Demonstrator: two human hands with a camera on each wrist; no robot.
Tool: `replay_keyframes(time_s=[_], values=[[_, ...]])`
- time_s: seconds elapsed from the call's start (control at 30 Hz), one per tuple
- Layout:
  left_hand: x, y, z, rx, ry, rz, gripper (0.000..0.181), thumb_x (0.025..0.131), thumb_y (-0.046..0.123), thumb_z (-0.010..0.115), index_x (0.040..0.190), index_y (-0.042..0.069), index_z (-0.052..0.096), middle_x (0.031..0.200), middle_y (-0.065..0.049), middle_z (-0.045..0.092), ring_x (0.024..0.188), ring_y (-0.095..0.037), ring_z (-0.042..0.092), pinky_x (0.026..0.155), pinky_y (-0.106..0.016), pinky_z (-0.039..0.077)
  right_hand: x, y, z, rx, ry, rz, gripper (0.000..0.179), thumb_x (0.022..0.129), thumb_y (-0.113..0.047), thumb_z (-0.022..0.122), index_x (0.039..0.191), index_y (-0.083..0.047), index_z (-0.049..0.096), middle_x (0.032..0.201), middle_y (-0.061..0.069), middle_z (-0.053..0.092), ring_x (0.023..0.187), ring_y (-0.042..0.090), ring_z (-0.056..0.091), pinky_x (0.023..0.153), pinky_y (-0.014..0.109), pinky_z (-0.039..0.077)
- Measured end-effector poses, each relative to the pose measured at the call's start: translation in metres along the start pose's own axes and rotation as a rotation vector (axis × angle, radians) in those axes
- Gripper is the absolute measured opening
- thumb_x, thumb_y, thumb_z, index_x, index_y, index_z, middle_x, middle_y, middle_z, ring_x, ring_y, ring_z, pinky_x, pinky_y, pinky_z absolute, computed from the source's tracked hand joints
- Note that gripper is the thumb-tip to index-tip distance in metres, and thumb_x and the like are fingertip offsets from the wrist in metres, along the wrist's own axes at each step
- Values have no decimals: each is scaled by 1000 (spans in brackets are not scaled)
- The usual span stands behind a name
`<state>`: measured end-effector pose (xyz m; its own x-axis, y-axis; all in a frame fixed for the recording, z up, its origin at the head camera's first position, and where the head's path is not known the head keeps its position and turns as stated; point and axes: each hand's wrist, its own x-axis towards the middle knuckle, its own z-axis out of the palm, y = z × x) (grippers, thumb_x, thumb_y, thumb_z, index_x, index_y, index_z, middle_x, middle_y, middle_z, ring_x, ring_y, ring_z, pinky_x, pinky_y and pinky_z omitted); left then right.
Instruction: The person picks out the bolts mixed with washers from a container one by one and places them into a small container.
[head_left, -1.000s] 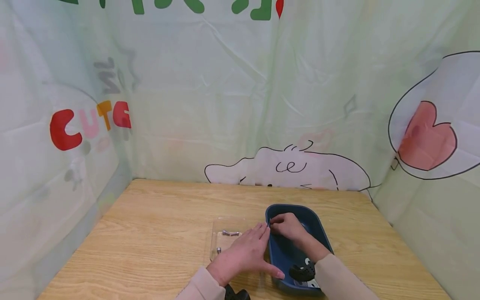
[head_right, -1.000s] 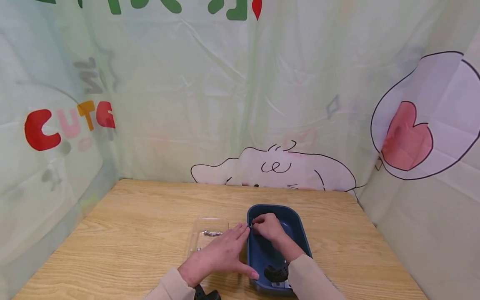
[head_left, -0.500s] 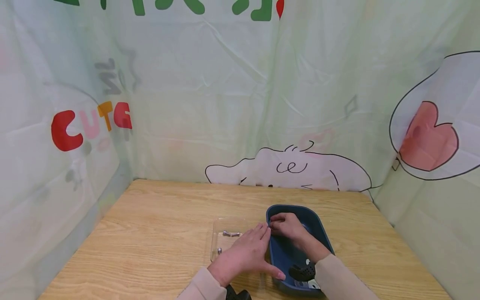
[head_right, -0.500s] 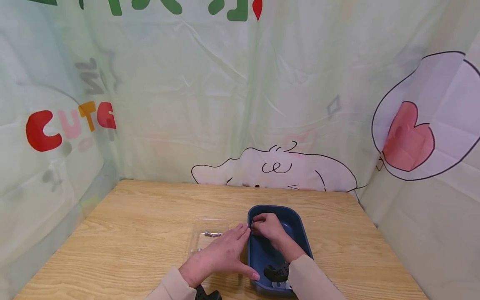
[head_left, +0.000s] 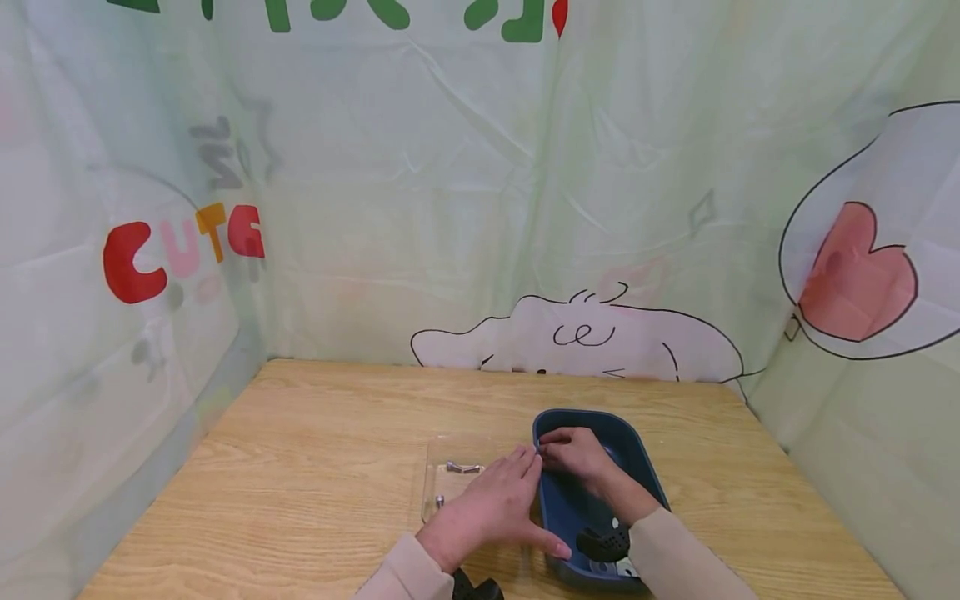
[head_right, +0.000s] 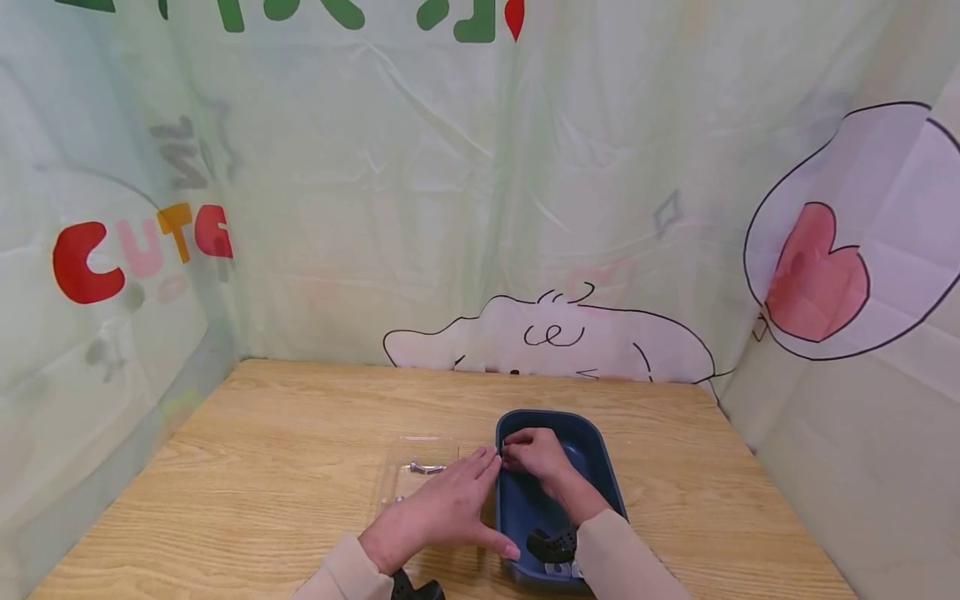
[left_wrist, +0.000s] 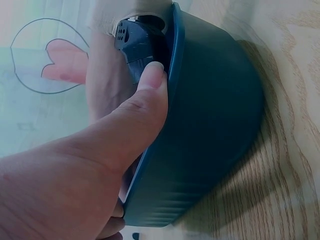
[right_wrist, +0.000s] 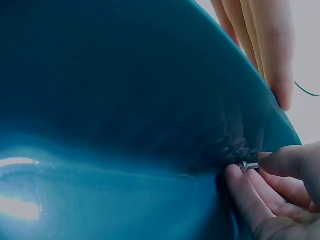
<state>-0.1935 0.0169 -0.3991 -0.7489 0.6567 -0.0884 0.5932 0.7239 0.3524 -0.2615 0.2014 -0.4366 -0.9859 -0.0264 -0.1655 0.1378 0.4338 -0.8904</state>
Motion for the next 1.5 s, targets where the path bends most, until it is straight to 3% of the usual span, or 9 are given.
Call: replay_keyframes(time_s=[0.53,0.9,1.17,1.5], values=[[1,2,-1,19,5,-9,113,77,74,66,157,7,24,166,-9,21,153,-23,23,122,-40,30,-2,-1,-1,87,-15,30,28,93,-4,64,117,9,63,103,19,72,87,24,72,86,41,60],[0,1,0,11,10,5,112,78,72,66,157,6,24,166,-9,21,153,-24,23,122,-41,29,-4,-1,1,93,-20,39,26,93,-1,62,116,10,63,104,19,71,84,23,72,83,40,61],[-1,3,0,-6,21,-8,113,76,73,67,158,8,24,166,-8,21,153,-23,23,122,-41,30,-6,-2,-5,123,-25,29,27,92,-5,65,116,7,65,103,17,72,86,23,72,84,39,61],[-2,5,-1,-28,43,-37,117,73,75,67,158,7,23,166,-7,21,153,-24,22,122,-41,29,-19,-19,-20,191,-66,-32,30,95,-9,65,120,7,61,110,18,70,92,22,72,89,35,60]])
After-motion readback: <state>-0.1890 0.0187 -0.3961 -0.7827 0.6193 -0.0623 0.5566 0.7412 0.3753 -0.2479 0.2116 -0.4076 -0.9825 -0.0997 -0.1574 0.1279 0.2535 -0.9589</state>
